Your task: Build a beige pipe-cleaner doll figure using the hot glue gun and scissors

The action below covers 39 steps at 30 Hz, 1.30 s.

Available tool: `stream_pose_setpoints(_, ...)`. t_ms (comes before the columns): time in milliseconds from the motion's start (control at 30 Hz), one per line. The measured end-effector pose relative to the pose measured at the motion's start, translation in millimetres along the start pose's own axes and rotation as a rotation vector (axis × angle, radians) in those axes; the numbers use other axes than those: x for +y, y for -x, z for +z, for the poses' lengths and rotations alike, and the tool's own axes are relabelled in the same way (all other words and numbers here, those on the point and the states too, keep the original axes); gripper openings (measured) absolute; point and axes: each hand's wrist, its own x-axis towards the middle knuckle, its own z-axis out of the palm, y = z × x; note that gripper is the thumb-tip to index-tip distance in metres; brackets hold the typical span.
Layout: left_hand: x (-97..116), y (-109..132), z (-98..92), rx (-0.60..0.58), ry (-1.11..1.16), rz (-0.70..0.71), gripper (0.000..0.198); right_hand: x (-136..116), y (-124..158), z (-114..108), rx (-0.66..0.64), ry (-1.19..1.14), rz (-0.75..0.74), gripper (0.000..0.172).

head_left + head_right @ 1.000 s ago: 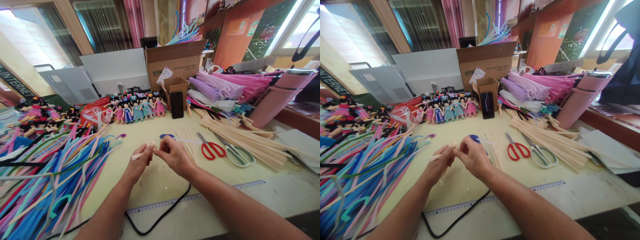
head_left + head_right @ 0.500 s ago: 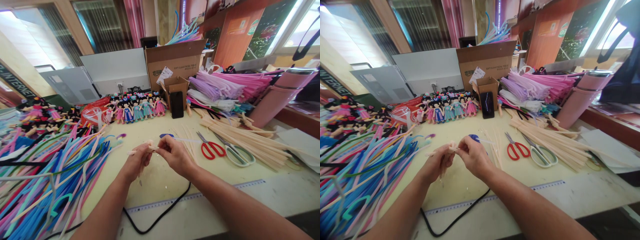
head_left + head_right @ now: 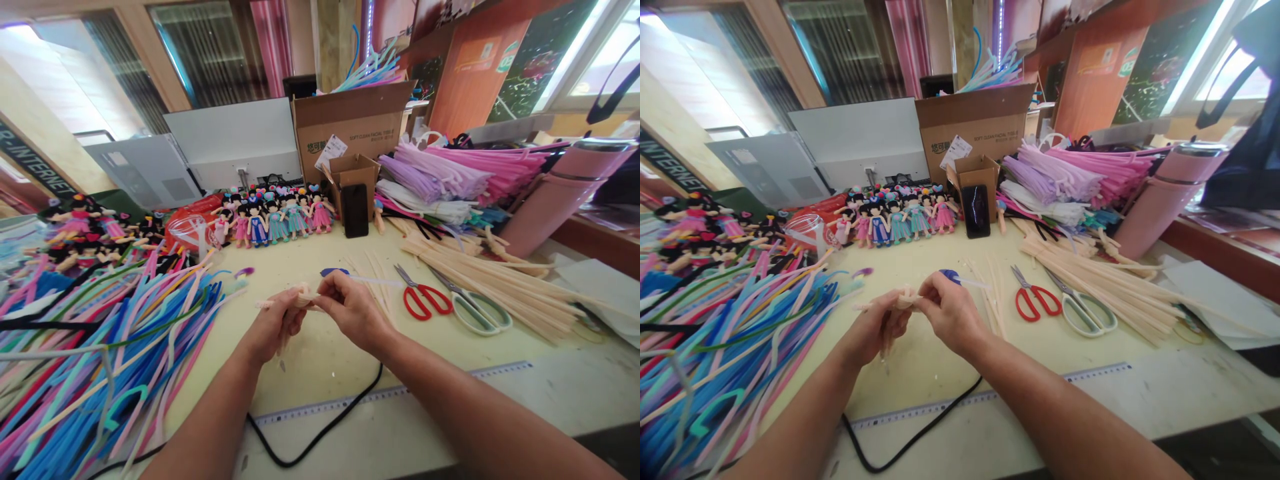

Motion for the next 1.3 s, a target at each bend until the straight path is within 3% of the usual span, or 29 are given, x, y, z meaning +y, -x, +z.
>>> stream_pose_setpoints(300,-2,0,-3.3,-0.106,-0.028,0.024,0.037,1,-3,0,-0.042,-0.139,0.122,0.01)
stream_pose_setpoints(600,-3,4,-9.4,-0.196,-0.069,0.038,0.042,2,-4,-3,-0.134,-0.272,0.14,0.025)
stream_pose_setpoints(767,-4,5,-11.4,-0.24,-0.042,0.021,0.045,1,-3,-3,-0.166,-0.233,0.096,0.031)
stream_pose_setpoints(1033,-3,7,-12.4,-0.281,0.084,-0.013,0.05,1,-5,-8,-0.186,-0.208,0.001,0.018)
stream_pose_setpoints(1167,4,8,-9.8,-0.204,0.047,0.004,0.051,7,-7,-8,-0.178,-0.223,0.015,0.02)
stream_pose_setpoints(1300,4,5,-4.7,-0.01,-0.032,0.073,0.05,13,-8,-5,-0.131,-0.241,0.068,0.022)
